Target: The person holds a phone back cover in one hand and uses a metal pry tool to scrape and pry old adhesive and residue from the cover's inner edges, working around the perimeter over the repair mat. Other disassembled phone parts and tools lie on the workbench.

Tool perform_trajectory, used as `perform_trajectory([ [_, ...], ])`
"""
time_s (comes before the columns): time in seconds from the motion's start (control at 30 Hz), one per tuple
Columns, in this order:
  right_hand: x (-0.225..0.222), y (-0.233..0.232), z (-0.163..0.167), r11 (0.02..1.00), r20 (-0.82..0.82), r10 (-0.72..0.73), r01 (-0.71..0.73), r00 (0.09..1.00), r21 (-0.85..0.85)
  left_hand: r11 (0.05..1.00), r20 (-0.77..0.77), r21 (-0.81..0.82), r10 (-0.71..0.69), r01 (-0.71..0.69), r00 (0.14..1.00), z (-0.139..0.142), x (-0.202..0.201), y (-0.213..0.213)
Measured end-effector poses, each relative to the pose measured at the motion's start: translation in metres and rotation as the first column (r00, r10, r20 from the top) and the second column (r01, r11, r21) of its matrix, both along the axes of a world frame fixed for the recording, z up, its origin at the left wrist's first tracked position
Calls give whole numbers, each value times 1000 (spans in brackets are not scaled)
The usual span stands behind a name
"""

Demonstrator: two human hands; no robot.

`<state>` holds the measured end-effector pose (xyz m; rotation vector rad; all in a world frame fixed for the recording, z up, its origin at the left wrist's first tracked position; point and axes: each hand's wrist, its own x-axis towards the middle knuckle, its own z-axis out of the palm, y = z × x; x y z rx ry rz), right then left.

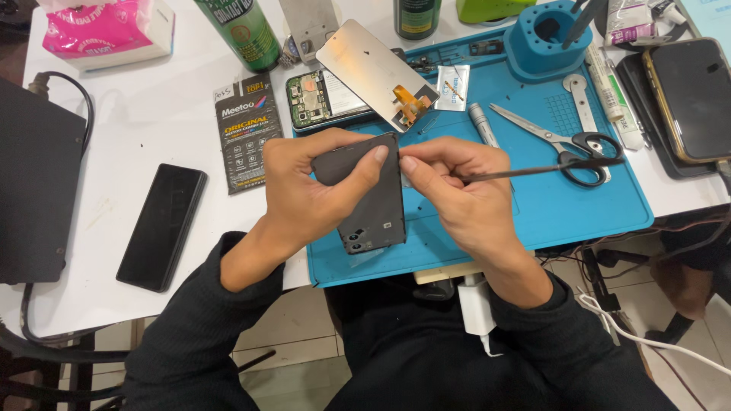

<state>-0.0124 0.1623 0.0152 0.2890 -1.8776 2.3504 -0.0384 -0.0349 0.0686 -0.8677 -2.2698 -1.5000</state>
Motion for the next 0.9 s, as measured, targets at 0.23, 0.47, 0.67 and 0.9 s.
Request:
perform_trajectory([
  [0.23, -4, -2, 2, 995, 31, 42, -39, 999, -90, 1000, -23, -9, 5, -5, 1000, -1, 2, 2],
  [0.47, -6, -3, 1, 987, 63, 55, -45, 997, -152, 1000, -49, 5, -12, 13, 999, -3, 5, 1],
  [0.67, -7, -7, -3, 970, 60, 66, -50, 996, -237, 1000, -64, 3, -12, 12, 998, -2, 4, -1],
  [0.9, -6, -3, 2, 981, 53, 91, -80, 994, -178, 1000, -38, 16, -21, 21, 999, -2, 2, -3],
])
